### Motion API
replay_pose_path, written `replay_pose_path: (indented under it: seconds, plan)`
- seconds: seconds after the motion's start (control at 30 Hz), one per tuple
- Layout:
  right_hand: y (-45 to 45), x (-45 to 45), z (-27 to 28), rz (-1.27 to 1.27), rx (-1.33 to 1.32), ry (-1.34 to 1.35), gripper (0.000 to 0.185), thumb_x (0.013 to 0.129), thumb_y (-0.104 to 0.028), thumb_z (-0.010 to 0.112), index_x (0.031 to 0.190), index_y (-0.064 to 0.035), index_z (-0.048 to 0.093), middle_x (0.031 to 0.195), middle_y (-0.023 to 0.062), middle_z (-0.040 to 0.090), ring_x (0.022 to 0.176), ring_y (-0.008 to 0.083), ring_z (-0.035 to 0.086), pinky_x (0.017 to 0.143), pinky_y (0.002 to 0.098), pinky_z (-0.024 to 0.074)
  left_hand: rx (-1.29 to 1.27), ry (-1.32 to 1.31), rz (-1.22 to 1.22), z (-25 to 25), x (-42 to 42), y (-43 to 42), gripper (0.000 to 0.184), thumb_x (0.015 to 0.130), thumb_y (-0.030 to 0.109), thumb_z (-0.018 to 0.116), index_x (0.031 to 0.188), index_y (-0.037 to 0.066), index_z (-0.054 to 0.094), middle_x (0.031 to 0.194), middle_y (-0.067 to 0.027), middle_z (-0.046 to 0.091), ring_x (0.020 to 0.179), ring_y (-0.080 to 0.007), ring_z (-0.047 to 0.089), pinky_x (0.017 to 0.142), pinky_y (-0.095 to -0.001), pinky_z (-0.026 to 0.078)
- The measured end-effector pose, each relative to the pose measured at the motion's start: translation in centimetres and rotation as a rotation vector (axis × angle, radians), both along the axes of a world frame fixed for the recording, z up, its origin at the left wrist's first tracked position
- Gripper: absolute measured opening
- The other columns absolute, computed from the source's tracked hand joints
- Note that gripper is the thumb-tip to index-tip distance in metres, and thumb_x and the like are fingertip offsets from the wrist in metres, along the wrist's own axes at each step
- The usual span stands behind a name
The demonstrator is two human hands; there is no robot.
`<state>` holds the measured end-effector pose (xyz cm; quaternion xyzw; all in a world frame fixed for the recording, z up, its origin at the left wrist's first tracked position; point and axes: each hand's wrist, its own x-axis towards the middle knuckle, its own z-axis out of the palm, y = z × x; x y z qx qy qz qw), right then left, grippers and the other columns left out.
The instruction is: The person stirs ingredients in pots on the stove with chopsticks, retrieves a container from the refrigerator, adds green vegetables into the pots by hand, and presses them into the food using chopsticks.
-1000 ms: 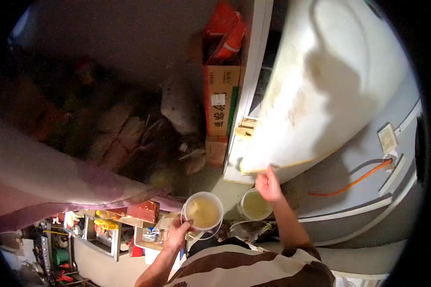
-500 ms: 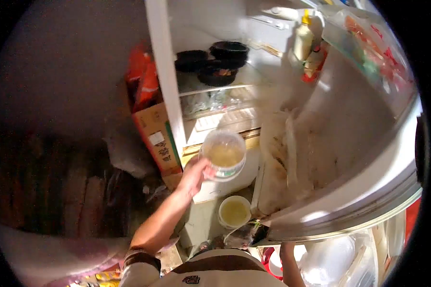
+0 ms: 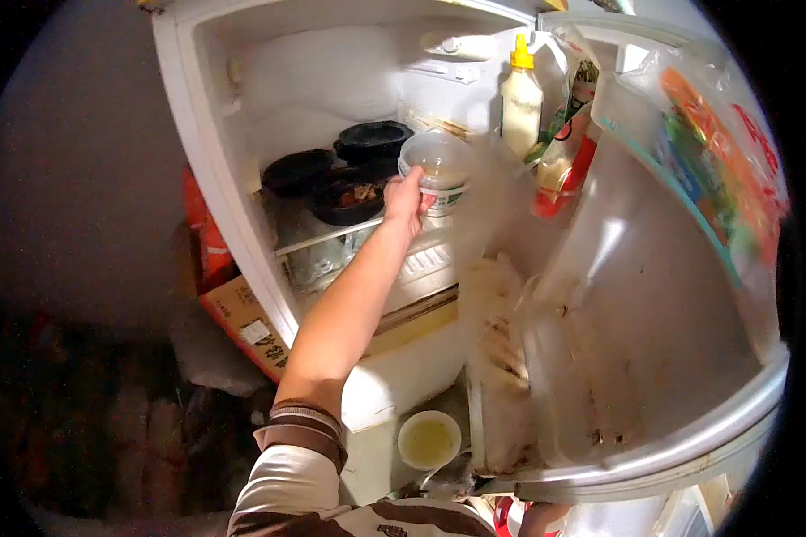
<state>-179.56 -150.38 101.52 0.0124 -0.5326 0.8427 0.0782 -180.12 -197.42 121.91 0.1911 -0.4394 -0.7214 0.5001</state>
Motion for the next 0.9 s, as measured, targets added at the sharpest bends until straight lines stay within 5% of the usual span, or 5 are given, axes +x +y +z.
replay_pose_path:
  seconds: [0.37,0.57,0.63,0.7,0.9]
  plan:
    - [-0.2,-0.6,-0.4,0.051,0.102,-0.014,0.036,0.089,-0.030,0.044,0.108,-0.0006,0.050,0.100,0.0096,0.054,0.092,0.0216,0.051,0.080,0.0349,0.0415,0.115,-0.115,0.176,-0.7,-5.9,-6.3,0.024,0.082,0.020,0.056,0.085,-0.003,0.053,0.062,-0.0081,0.055,0.042,-0.0150,0.050,0.033,-0.0250,0.037]
    - [1.0,-0.1,-1.4,0.149,0.161,-0.002,0.034,0.089,-0.027,0.044,0.106,0.0010,0.052,0.099,0.0104,0.054,0.090,0.0209,0.050,0.078,0.0337,0.0406,0.090,-0.233,0.017,-1.8,-3.4,-4.3,0.035,0.084,0.032,0.057,0.088,-0.003,0.054,0.071,-0.0068,0.054,0.055,-0.0135,0.047,0.055,-0.0296,0.043]
    - [1.5,0.2,-2.3,0.224,0.184,0.007,0.033,0.089,-0.026,0.044,0.105,0.0015,0.052,0.098,0.0107,0.055,0.090,0.0207,0.050,0.078,0.0333,0.0403,0.087,-0.277,0.060,-3.9,-2.1,-0.8,0.041,0.082,0.043,0.059,0.093,0.003,0.055,0.077,-0.0030,0.054,0.066,-0.0130,0.047,0.060,-0.0274,0.038]
    - [2.1,0.2,-3.5,0.328,0.246,0.029,0.032,0.089,-0.025,0.045,0.104,0.0021,0.053,0.098,0.0110,0.055,0.089,0.0205,0.050,0.078,0.0329,0.0400,0.073,0.079,0.060,-8.5,-0.8,3.2,0.026,0.087,0.033,0.051,0.078,0.010,0.056,0.072,-0.0006,0.054,0.064,-0.0121,0.046,0.062,-0.0264,0.036]
    - [1.3,-2.0,-6.6,0.865,0.672,0.468,0.030,0.089,-0.022,0.045,0.102,0.0036,0.054,0.097,0.0117,0.055,0.087,0.0199,0.049,0.076,0.0316,0.0391,0.051,-0.100,0.584,-24.2,12.9,20.5,0.026,0.092,0.023,0.046,0.078,0.004,0.056,0.075,-0.0004,0.053,0.071,-0.0103,0.048,0.068,-0.0240,0.038]
